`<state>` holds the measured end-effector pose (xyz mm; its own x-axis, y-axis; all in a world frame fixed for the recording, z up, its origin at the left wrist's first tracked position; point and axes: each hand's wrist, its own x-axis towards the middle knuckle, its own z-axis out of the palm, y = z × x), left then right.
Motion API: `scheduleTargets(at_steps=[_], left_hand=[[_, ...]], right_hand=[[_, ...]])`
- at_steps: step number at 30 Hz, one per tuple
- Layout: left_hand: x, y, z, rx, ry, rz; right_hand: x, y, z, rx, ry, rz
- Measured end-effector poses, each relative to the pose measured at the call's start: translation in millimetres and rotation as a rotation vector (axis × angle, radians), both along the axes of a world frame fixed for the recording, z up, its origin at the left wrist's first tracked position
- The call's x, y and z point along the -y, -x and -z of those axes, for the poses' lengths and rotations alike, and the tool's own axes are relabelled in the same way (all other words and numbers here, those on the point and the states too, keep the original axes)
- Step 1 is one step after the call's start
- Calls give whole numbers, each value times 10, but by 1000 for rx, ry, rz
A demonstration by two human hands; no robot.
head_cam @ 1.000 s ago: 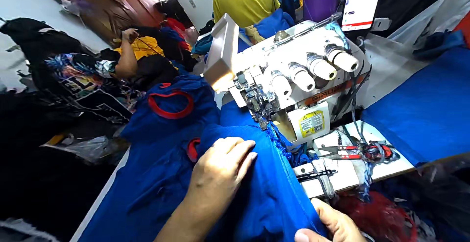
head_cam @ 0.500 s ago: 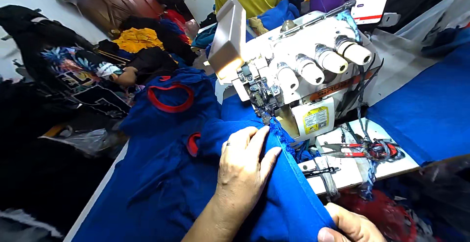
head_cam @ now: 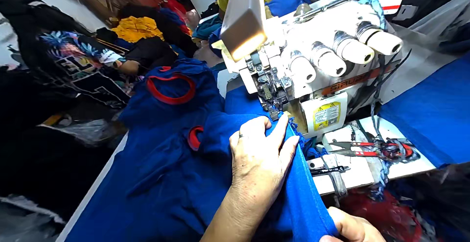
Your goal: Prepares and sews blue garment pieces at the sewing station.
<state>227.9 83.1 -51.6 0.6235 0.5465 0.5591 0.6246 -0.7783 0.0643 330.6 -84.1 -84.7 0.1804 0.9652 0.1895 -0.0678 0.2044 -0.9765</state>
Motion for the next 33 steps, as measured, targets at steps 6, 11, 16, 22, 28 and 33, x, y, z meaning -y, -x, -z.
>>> scheduleTargets(at_steps=[6, 11, 16, 22, 28, 33], left_hand=[[11, 36, -97, -46, 39, 42], [42, 33, -63, -37, -13, 42], [71, 172, 195, 138, -56, 123], [-85, 224, 261, 198, -52, 205], [-123, 236, 199, 150, -28, 194], [-158, 248, 173, 108, -31, 197]], right_hand=[[-54, 72, 19, -130, -16, -17], [-144, 14, 22, -26, 66, -2], [-465, -283, 103, 351, 69, 216], [-1025, -498, -260, 381, 263, 231], [-1148, -409, -252, 149, 191, 249], [-1137, -451, -244, 119, 160, 308]])
